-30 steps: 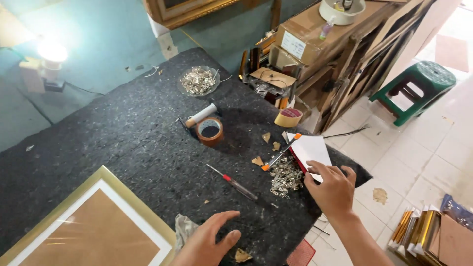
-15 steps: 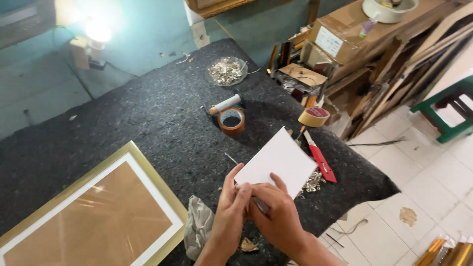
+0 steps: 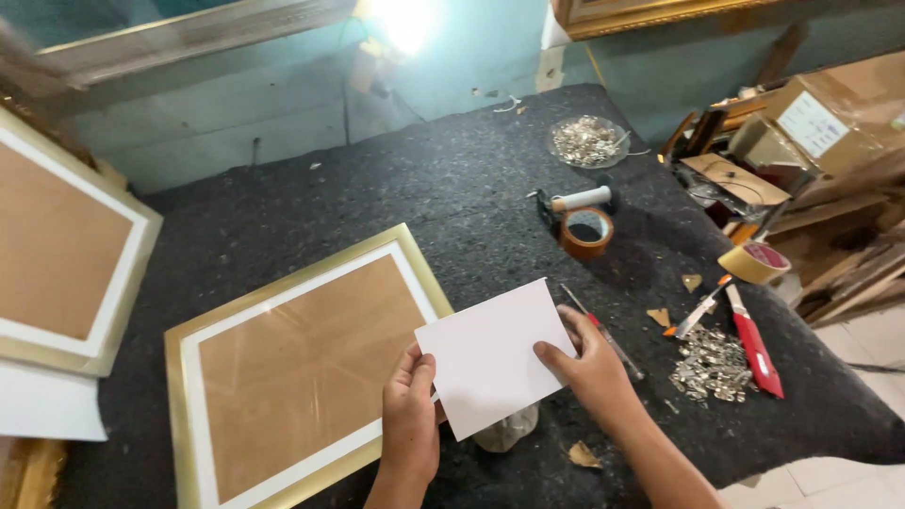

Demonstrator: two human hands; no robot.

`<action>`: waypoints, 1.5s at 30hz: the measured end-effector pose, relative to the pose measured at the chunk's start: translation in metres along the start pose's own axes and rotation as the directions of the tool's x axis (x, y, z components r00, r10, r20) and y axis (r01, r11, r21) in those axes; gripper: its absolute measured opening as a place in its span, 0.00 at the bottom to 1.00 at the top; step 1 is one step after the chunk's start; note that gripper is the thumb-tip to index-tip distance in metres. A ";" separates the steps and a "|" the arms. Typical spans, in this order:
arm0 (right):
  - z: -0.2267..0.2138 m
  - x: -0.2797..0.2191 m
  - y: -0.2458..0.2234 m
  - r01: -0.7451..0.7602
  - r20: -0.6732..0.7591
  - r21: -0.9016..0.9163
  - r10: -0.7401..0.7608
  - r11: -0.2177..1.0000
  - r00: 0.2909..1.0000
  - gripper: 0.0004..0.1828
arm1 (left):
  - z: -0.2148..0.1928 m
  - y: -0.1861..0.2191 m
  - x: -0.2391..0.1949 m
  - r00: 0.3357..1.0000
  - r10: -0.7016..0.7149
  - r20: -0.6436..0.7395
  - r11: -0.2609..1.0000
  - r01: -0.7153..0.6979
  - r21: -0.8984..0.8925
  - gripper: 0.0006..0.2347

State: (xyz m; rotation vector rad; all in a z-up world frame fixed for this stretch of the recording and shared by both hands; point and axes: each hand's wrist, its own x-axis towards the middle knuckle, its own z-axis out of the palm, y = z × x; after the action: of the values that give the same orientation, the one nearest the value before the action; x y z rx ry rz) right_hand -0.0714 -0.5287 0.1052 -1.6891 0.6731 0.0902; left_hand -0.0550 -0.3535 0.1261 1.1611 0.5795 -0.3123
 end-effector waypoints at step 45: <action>-0.003 0.002 -0.013 -0.089 0.113 0.386 0.049 0.918 0.992 0.27 | 0.029 -0.072 0.049 0.779 -0.206 0.593 0.938 -0.015 0.345 0.27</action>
State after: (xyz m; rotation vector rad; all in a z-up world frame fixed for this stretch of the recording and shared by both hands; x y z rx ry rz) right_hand -0.0645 -0.5309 0.1161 -1.2677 0.6274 0.0843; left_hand -0.0440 -0.4046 0.0508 1.2606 -0.0122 -0.8773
